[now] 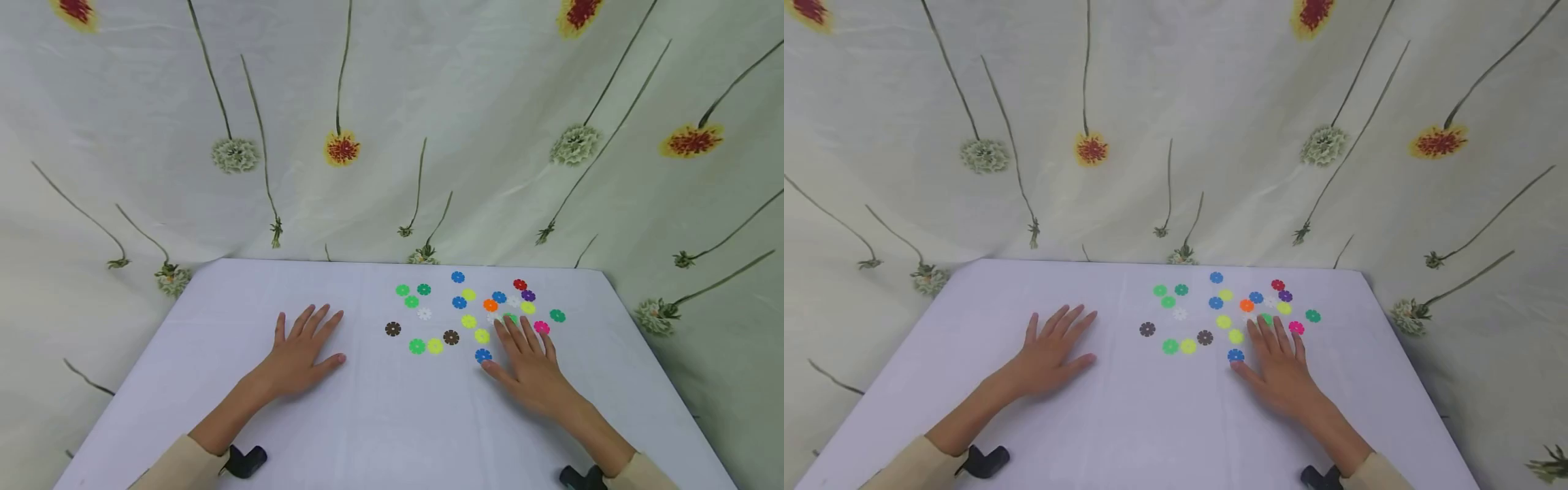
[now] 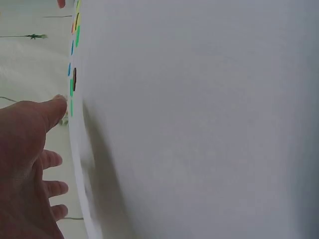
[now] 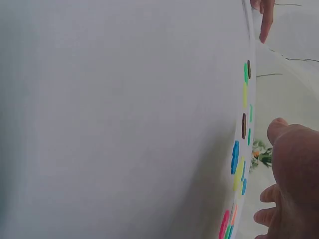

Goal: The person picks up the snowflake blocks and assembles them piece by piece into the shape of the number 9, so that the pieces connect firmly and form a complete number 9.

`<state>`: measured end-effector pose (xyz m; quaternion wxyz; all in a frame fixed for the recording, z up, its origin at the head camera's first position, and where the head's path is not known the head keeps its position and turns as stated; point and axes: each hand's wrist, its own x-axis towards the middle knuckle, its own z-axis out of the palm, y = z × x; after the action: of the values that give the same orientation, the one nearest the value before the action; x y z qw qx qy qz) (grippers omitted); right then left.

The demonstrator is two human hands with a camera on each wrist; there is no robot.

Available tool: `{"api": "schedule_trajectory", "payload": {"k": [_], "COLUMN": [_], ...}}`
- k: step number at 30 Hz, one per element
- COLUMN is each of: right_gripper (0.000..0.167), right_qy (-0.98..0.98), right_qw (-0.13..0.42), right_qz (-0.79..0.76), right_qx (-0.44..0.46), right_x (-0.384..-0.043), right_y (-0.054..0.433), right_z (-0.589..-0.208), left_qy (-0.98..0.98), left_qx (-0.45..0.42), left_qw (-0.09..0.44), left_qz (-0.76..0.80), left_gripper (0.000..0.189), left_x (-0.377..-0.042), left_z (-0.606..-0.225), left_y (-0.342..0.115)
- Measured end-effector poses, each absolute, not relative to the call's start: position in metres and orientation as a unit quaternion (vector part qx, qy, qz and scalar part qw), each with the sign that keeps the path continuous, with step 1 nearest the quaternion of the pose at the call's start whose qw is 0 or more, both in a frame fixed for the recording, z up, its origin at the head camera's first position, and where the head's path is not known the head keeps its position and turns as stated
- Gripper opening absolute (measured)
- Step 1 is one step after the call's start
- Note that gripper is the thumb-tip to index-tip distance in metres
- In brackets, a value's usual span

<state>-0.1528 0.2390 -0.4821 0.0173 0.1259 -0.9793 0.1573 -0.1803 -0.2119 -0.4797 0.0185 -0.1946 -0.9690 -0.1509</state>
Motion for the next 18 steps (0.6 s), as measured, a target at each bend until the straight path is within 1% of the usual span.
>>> {"api": "schedule_trajectory", "payload": {"k": [7,12,18], "right_gripper": [0.08,0.075,0.06], "right_qy": [-0.961,-0.944,-0.938], "right_qw": [-0.004,-0.004,-0.008], "right_qz": [0.21,0.233,0.249], "right_qx": [0.178,0.232,0.243], "right_x": [-0.167,-0.176,-0.185], "right_y": [0.213,0.194,0.169], "right_z": [-0.485,-0.487,-0.491], "left_qy": [-0.961,-0.955,-0.951], "left_qx": [-0.214,-0.232,-0.24], "left_qw": [-0.026,-0.027,-0.023], "left_qz": [-0.171,-0.182,-0.192], "left_gripper": [0.075,0.066,0.054], "left_x": [-0.195,-0.208,-0.222], "left_z": [-0.479,-0.48,-0.481], "left_y": [-0.194,-0.176,-0.151]}}
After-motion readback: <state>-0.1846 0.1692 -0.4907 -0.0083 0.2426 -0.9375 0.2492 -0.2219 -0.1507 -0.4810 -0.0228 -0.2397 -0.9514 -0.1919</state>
